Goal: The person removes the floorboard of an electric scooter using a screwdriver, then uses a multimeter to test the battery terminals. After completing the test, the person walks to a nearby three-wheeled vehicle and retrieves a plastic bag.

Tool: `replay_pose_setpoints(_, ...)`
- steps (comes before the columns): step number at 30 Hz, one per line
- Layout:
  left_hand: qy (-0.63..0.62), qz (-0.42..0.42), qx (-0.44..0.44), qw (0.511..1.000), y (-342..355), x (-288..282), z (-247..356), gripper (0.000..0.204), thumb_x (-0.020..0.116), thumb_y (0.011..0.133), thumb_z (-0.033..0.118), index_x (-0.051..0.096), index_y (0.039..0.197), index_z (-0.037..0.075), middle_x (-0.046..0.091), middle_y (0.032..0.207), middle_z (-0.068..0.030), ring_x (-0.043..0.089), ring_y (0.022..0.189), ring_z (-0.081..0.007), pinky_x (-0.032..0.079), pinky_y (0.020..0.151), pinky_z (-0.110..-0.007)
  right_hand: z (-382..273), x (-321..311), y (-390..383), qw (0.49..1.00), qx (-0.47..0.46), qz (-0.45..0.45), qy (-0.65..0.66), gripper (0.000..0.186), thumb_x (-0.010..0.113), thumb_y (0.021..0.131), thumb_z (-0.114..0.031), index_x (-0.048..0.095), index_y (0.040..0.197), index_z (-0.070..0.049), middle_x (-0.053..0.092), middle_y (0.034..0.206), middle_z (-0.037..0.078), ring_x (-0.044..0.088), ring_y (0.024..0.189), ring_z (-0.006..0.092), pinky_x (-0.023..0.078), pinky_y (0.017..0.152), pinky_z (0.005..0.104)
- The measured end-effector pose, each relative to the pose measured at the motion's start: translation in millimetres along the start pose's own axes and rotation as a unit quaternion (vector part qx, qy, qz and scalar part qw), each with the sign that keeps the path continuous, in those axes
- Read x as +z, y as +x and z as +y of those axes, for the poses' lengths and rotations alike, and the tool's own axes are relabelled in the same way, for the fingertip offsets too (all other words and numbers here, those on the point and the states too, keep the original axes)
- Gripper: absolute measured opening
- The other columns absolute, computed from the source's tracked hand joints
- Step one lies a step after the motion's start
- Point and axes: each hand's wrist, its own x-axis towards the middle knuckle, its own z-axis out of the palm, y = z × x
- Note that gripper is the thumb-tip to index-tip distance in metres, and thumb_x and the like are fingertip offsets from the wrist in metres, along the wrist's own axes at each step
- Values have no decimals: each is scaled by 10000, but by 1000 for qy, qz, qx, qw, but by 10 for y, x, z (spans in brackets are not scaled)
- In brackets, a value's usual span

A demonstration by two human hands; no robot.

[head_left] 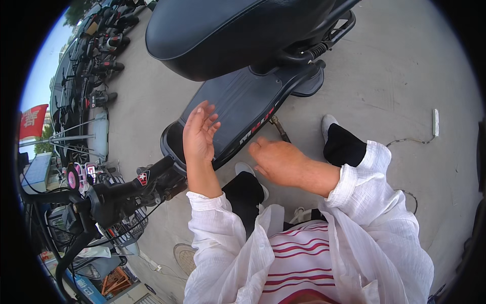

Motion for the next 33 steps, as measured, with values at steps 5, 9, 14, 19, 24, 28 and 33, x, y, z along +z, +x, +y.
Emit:
replay_pose_setpoints(5,-46,129,-1,991,64,-326,-29,390,549,953,261,562,1245,4,613,1166,-117,594,991,-214,507,855,-339,78,-197,-106,998,-13,51,32,306,695,787,-129,558,987,58,607,1001,233,661,859,382,558,748,444)
replay_pose_setpoints(9,-124,167,29,978,-147,-385,-126,312,547,950,250,609,1151,19,642,1103,-97,608,971,-218,512,855,-345,292,-690,-209,980,84,154,91,322,731,776,-160,557,931,62,619,923,233,648,884,364,531,753,419)
replay_pose_setpoints(14,-180,127,17,975,-302,-210,-127,246,531,956,235,614,1073,34,634,1044,-75,593,915,-202,497,818,-342,756,-996,-190,873,255,293,295,297,660,870,-238,577,962,32,627,821,122,618,739,205,489,617,351)
replay_pose_setpoints(19,-172,107,16,979,-297,-234,-75,275,557,940,241,601,1085,11,609,1034,-82,562,903,-189,472,771,-327,1088,-981,-81,883,317,228,261,356,568,918,-250,600,1179,-9,661,921,134,638,836,220,507,723,346)
replay_pose_setpoints(24,-181,92,12,979,-291,-378,-34,276,557,939,262,606,1076,28,605,1029,-66,548,894,-175,455,773,-315,1210,-865,98,956,199,210,41,326,580,881,-208,661,1162,-63,687,1075,166,656,982,301,493,881,359)
replay_pose_setpoints(28,-186,89,12,978,-293,-423,-6,275,561,937,264,608,1076,32,604,1031,-62,546,894,-174,450,774,-306,1220,-832,232,967,167,194,3,269,584,823,-199,727,1037,-121,699,1032,149,645,986,336,506,862,412)
replay_pose_setpoints(33,-189,78,8,979,-331,-417,6,285,557,943,271,606,1086,29,609,1027,-65,555,887,-173,457,771,-304,1107,-822,362,960,219,159,-67,277,566,818,-181,737,1032,-138,701,1048,131,649,1004,318,513,869,408)
